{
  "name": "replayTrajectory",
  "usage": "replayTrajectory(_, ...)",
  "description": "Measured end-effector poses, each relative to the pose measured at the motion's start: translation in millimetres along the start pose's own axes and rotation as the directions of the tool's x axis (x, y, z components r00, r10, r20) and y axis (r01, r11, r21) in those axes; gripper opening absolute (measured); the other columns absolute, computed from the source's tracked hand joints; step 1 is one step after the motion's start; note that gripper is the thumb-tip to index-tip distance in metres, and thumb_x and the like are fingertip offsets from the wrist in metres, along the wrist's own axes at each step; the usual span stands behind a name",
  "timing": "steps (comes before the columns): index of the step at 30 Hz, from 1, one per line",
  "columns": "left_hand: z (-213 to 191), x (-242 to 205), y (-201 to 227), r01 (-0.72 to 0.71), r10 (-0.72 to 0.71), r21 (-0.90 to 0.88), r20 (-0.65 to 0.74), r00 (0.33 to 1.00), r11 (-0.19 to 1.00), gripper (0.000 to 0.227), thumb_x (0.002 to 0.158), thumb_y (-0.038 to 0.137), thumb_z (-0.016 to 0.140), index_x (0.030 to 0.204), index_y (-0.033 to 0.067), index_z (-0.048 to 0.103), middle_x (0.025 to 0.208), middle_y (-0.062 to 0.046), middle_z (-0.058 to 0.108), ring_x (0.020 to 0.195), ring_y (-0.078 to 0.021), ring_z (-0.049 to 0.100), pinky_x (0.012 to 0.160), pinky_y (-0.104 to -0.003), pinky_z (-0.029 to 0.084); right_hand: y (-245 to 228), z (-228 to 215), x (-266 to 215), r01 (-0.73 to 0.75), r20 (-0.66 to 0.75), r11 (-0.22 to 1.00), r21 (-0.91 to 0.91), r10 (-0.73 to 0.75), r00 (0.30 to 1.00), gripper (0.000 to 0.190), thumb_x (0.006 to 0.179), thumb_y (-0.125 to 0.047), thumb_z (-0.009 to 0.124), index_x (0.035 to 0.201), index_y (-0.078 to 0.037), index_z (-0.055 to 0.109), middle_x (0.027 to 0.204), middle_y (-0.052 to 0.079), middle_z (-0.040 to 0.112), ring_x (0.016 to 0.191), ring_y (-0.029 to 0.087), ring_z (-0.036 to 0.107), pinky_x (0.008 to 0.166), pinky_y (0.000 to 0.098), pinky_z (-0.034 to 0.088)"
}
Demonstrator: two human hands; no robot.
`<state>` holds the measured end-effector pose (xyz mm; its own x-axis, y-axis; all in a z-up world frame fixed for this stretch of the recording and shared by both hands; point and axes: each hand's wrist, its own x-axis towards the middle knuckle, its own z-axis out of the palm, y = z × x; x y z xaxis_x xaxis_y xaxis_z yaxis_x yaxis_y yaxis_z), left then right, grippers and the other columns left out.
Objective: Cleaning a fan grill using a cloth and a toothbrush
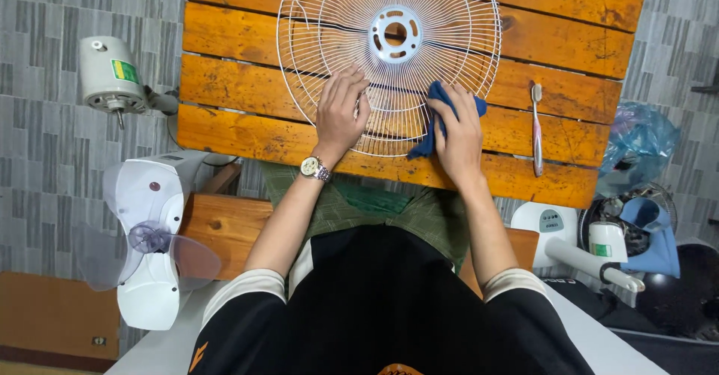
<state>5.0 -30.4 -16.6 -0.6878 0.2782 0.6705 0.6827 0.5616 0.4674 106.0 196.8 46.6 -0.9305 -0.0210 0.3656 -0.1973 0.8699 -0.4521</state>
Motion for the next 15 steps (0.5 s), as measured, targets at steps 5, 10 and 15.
replayTrajectory(5,-0.8,0.8,0.1,-0.002,0.002,-0.01,0.0,1.0,1.0,0.02,0.093,0.013,0.061,0.11,0.0068,0.069,0.113,-0.01,0.069,0.117,-0.0285,0.066,0.111,-0.044,0.043,13.8,12.9,7.0,0.015,0.026,0.999,-0.038,-0.014,1.0,0.031,0.096,0.0,0.065,0.122,-0.015,0.069,0.142,0.013,0.061,0.138,0.038,0.051,0.12,0.0525,0.033)
replayTrajectory(10,0.0,-0.7,-0.1,0.009,-0.009,-0.007,0.022,1.0,1.0,0.019,0.095,0.013,0.059,0.109,0.0063,0.07,0.112,-0.01,0.07,0.118,-0.0279,0.066,0.112,-0.044,0.042,15.0,40.5,55.7,0.098,0.059,0.994,-0.05,-0.095,0.994,0.034,0.088,0.002,0.068,0.118,-0.014,0.068,0.137,0.012,0.063,0.137,0.039,0.051,0.119,0.0551,0.033)
replayTrajectory(15,2.1,-1.8,-1.2,0.002,-0.002,0.004,-0.002,1.0,1.0,0.019,0.093,0.013,0.061,0.11,0.0078,0.069,0.113,-0.009,0.069,0.118,-0.0277,0.066,0.111,-0.044,0.043,8.5,37.3,64.9,0.119,0.092,0.992,-0.037,-0.115,0.989,0.029,0.092,0.001,0.064,0.115,-0.015,0.067,0.135,0.01,0.064,0.134,0.037,0.053,0.119,0.0537,0.034)
